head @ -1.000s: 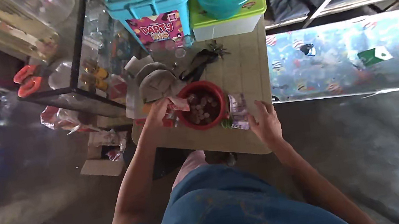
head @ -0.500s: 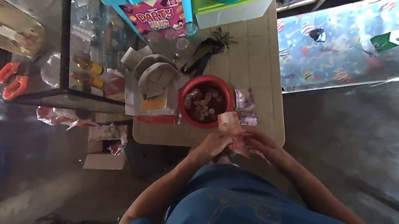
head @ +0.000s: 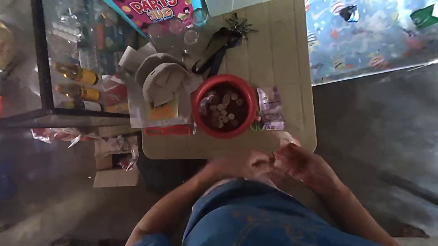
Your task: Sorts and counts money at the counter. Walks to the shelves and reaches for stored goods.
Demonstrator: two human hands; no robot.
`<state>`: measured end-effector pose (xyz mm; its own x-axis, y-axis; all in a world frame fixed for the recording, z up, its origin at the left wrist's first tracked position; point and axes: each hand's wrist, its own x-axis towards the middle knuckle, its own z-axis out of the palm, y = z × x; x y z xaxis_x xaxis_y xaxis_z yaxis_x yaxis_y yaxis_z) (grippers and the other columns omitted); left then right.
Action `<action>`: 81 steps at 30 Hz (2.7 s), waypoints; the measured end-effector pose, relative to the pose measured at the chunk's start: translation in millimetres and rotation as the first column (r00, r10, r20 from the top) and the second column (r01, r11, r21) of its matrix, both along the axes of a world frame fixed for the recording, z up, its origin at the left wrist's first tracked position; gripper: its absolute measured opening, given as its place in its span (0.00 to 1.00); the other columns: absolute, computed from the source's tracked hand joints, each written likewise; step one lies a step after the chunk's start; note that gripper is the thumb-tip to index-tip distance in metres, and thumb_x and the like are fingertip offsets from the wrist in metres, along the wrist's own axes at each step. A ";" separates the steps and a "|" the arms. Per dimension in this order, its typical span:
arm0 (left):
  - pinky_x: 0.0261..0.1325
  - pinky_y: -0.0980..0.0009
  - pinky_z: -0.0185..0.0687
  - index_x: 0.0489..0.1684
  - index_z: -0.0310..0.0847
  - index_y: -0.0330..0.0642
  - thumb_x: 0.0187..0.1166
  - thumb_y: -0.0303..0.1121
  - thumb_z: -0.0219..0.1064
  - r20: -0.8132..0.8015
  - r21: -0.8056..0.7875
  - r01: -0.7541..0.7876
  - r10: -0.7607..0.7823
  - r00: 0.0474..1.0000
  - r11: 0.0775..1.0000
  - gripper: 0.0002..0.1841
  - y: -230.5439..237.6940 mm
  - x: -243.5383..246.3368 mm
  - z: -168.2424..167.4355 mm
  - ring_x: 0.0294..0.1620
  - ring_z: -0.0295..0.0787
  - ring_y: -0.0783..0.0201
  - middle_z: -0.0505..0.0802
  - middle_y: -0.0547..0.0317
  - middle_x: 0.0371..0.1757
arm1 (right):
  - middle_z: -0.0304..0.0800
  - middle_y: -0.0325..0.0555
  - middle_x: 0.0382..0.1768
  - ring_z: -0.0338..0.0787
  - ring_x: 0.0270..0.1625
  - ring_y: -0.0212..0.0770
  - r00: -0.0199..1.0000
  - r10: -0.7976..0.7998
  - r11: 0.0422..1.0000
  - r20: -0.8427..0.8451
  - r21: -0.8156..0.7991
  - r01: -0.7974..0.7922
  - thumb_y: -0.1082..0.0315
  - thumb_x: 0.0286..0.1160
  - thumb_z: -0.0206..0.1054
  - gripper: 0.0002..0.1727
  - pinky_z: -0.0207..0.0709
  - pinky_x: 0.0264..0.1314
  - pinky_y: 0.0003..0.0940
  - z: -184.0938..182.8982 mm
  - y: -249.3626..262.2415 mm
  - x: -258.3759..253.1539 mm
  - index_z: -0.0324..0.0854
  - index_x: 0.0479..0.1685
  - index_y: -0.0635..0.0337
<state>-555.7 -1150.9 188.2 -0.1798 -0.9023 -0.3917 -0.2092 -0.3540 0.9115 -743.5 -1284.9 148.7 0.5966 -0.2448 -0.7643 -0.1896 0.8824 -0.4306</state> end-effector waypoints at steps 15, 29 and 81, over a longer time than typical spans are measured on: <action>0.67 0.32 0.76 0.73 0.80 0.40 0.86 0.37 0.64 0.623 0.392 -0.001 -0.264 0.737 0.920 0.20 -51.1 103.2 -47.7 0.67 0.86 0.36 0.89 0.37 0.65 | 0.90 0.31 0.41 0.91 0.44 0.23 0.986 -0.126 0.824 -0.112 -0.565 0.041 0.72 0.85 0.54 0.12 0.88 0.51 0.24 2.2 12.6 -13.1 0.72 0.61 0.66; 0.68 0.33 0.75 0.78 0.76 0.42 0.73 0.28 0.74 0.668 0.276 0.249 -0.371 0.645 0.928 0.29 -46.6 94.3 -86.5 0.70 0.82 0.33 0.83 0.35 0.72 | 0.87 0.39 0.48 0.91 0.45 0.24 0.976 -0.125 0.842 -0.178 -0.540 0.009 0.71 0.86 0.53 0.20 0.88 0.50 0.24 5.3 22.3 -19.5 0.64 0.73 0.71; 0.51 0.73 0.91 0.50 0.83 0.49 0.87 0.29 0.54 -0.258 -0.131 -0.733 0.691 0.675 0.667 0.10 5.7 121.8 23.7 0.42 0.92 0.73 0.94 0.69 0.42 | 0.91 0.30 0.39 0.92 0.41 0.25 0.994 -0.092 0.912 -0.060 -0.405 0.060 0.72 0.88 0.50 0.10 0.88 0.48 0.26 -10.9 21.5 -9.0 0.75 0.56 0.61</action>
<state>-434.0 -1145.1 211.9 0.5082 -0.8351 -0.2107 0.1930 -0.1279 0.9728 -752.5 -1263.4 137.8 0.5080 -0.5831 -0.6340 -0.1751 0.6508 -0.7388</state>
